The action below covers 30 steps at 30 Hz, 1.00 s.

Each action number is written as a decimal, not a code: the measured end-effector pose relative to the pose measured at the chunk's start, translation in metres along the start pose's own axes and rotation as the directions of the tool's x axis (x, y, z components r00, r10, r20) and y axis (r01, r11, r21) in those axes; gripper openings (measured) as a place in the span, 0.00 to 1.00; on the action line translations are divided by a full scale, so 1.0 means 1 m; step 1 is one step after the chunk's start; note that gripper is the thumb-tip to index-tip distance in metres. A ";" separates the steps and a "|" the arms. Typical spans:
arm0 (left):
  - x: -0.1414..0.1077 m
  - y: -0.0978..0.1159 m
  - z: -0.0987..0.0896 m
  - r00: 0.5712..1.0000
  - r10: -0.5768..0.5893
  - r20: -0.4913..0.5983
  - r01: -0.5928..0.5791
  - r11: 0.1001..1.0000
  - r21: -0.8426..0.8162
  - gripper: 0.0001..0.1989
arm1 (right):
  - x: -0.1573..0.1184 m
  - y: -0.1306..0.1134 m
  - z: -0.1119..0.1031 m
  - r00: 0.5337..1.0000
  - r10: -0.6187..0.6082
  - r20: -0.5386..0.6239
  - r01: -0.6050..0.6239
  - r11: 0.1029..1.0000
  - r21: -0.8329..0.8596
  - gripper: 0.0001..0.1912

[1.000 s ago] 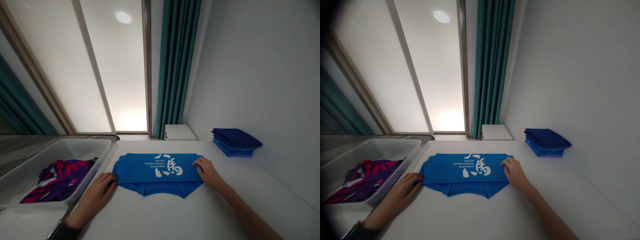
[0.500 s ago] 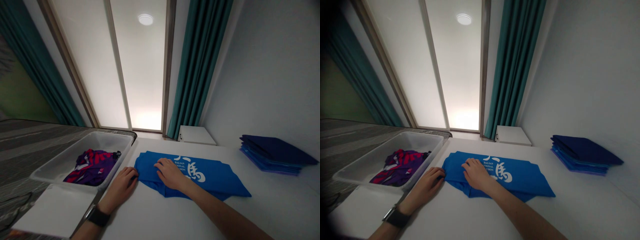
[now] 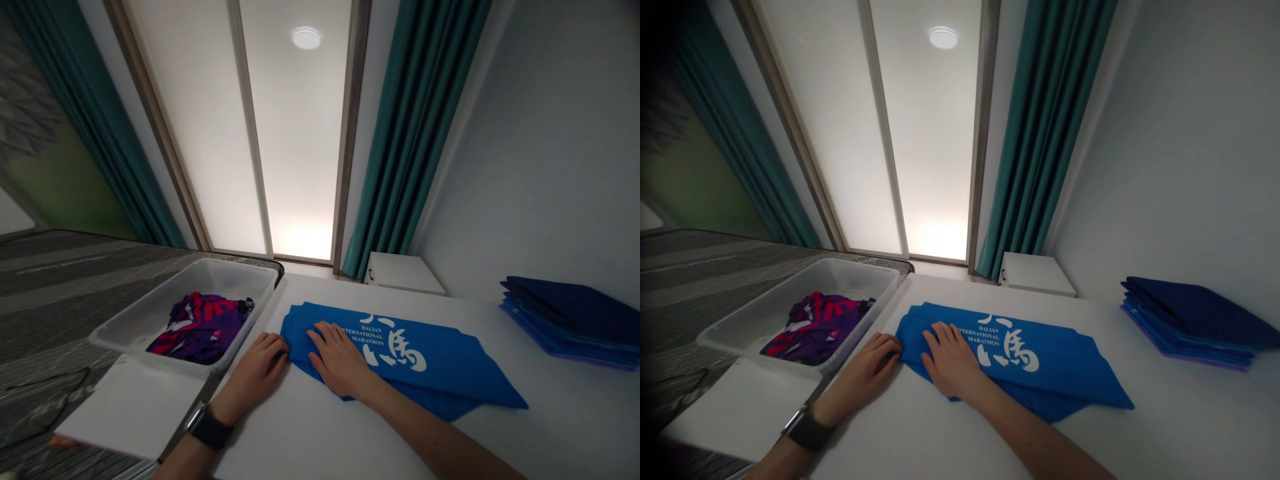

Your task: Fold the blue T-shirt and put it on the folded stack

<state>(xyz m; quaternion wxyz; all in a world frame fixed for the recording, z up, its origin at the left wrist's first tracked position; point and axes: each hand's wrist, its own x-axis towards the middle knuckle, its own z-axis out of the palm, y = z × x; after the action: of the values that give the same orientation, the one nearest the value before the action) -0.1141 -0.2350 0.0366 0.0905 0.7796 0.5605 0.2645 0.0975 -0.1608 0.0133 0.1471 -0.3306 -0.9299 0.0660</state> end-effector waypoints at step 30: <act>0.075 -0.027 0.027 0.964 -0.266 -0.004 0.265 0.959 0.096 0.05 | -0.038 0.002 -0.024 0.987 -0.125 0.103 0.115 0.988 0.102 0.25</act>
<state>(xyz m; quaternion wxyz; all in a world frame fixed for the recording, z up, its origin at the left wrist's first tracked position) -0.1053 -0.1523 0.0256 0.0900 0.7020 0.6716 0.2192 0.1341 -0.1832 0.0266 0.1153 -0.2625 -0.9505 0.1198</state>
